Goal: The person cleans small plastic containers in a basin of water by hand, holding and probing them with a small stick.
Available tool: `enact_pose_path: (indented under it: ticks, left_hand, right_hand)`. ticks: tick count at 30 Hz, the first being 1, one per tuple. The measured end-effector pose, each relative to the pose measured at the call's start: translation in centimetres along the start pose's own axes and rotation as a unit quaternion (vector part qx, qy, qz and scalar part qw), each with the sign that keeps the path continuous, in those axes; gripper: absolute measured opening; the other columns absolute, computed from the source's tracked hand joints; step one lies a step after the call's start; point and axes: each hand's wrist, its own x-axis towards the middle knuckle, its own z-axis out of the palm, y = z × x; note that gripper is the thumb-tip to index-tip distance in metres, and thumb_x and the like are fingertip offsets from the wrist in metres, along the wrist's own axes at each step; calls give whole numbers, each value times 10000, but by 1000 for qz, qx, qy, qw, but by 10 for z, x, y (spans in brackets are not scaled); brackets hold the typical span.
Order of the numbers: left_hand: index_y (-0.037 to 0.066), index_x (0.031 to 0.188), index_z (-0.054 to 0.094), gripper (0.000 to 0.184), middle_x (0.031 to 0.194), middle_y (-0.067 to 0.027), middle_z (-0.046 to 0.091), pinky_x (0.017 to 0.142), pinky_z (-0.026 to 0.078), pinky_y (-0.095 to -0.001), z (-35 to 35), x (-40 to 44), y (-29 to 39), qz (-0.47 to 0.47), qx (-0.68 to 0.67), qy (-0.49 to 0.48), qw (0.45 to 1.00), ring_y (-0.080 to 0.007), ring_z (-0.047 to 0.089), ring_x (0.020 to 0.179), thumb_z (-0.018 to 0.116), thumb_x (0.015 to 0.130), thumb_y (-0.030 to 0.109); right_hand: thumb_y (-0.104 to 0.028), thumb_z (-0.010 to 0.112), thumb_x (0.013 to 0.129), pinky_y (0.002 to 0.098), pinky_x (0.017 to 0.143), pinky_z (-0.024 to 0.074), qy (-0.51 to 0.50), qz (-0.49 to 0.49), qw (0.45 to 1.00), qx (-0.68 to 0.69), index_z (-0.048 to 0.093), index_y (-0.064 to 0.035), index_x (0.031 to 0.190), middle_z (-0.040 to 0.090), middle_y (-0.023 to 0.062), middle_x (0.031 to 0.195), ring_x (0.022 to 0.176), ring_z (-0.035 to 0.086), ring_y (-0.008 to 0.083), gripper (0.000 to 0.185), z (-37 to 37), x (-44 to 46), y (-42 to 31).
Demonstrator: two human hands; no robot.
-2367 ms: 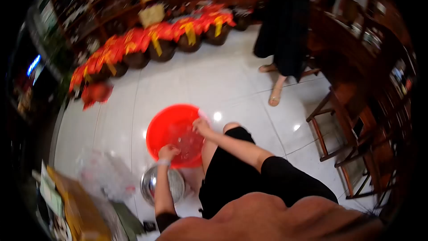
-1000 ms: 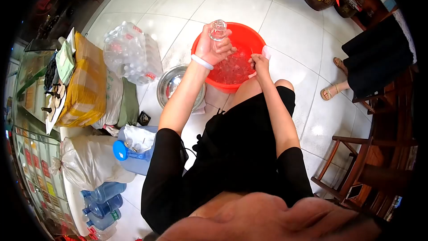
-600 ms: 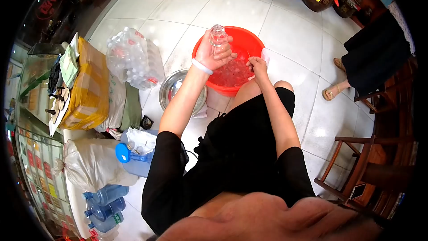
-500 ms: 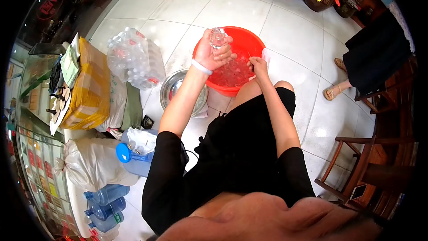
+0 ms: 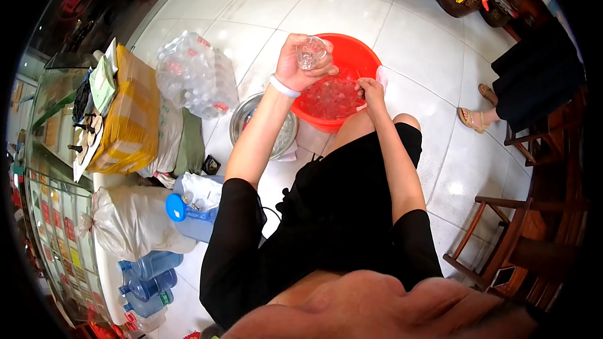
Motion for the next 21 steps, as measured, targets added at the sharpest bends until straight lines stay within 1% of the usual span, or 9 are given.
enact_pose_path:
  ticks: [3, 5, 12, 14, 15, 16, 18, 19, 21]
  left_hand:
    - [42, 786, 538, 457, 445, 23, 320, 607, 292, -286, -2, 2, -1, -3, -21, -47, 999, -102, 252, 382, 381, 751, 470]
    - [45, 713, 528, 474, 425, 15, 318, 603, 294, -288, -8, 4, -4, -14, -63, -130, 989, -111, 242, 367, 345, 761, 480]
    - [58, 637, 511, 506, 429, 3, 362, 591, 296, -302, -8, 3, -12, -24, -89, -140, 986, -121, 250, 359, 309, 774, 501]
    - [28, 619, 490, 529, 413, 1, 303, 578, 314, -304, -10, 0, -14, -34, -63, -51, 996, -119, 232, 358, 256, 808, 463]
    - [34, 686, 524, 527, 466, -11, 402, 585, 328, -310, -21, 1, -15, -33, -34, -43, 998, -108, 293, 378, 292, 816, 489]
    - [17, 738, 533, 481, 547, -19, 449, 610, 364, -335, -21, -5, -10, -58, 19, 89, 994, -104, 321, 392, 344, 839, 448]
    - [2, 787, 542, 418, 676, -35, 513, 655, 403, -349, -24, -7, -5, -41, 141, 144, 979, -111, 378, 434, 420, 851, 397]
    - [2, 787, 542, 418, 676, -35, 513, 655, 403, -349, -29, -9, -3, -51, 132, 143, 980, -111, 378, 434, 420, 851, 397]
    - [-4, 855, 554, 370, 800, -59, 558, 655, 443, -337, -39, -11, 1, -10, 221, 137, 966, -118, 427, 493, 497, 837, 361]
  right_hand:
    - [-106, 508, 826, 198, 449, 366, 2, 6, 1000, -14, 557, -23, 780, 546, 20, 620, 487, 455, 75, 106, 0, -1, -2]
    - [-108, 519, 823, 196, 443, 362, 0, 6, 1000, -1, 559, -15, 774, 548, 25, 613, 484, 459, 75, 112, 0, -1, -1]
    - [-116, 531, 822, 187, 441, 355, -3, 0, 1000, 6, 560, -13, 755, 546, 25, 610, 499, 466, 69, 127, -1, -1, 0]
    - [-121, 531, 824, 187, 444, 353, -3, -6, 1000, 8, 560, -13, 757, 546, 24, 615, 502, 465, 71, 130, -1, 2, 2]
    - [-126, 530, 825, 187, 446, 351, -6, -14, 1000, 10, 559, -14, 759, 546, 23, 620, 505, 463, 72, 134, -3, 0, 4]
    - [-126, 530, 825, 187, 446, 351, 6, -1, 1000, 7, 559, -14, 759, 546, 23, 620, 505, 463, 72, 134, -2, -4, 2]
    - [-132, 525, 828, 193, 457, 353, 40, 24, 997, 63, 559, -16, 768, 546, 24, 631, 504, 460, 80, 135, -1, -7, -4]
    - [-132, 525, 828, 193, 457, 353, 50, 31, 996, 62, 559, -16, 768, 546, 24, 631, 504, 460, 80, 135, -2, -9, -4]
    - [-125, 517, 829, 197, 465, 354, 62, 21, 989, 132, 555, -16, 782, 539, 29, 631, 508, 462, 91, 125, -3, -6, -6]
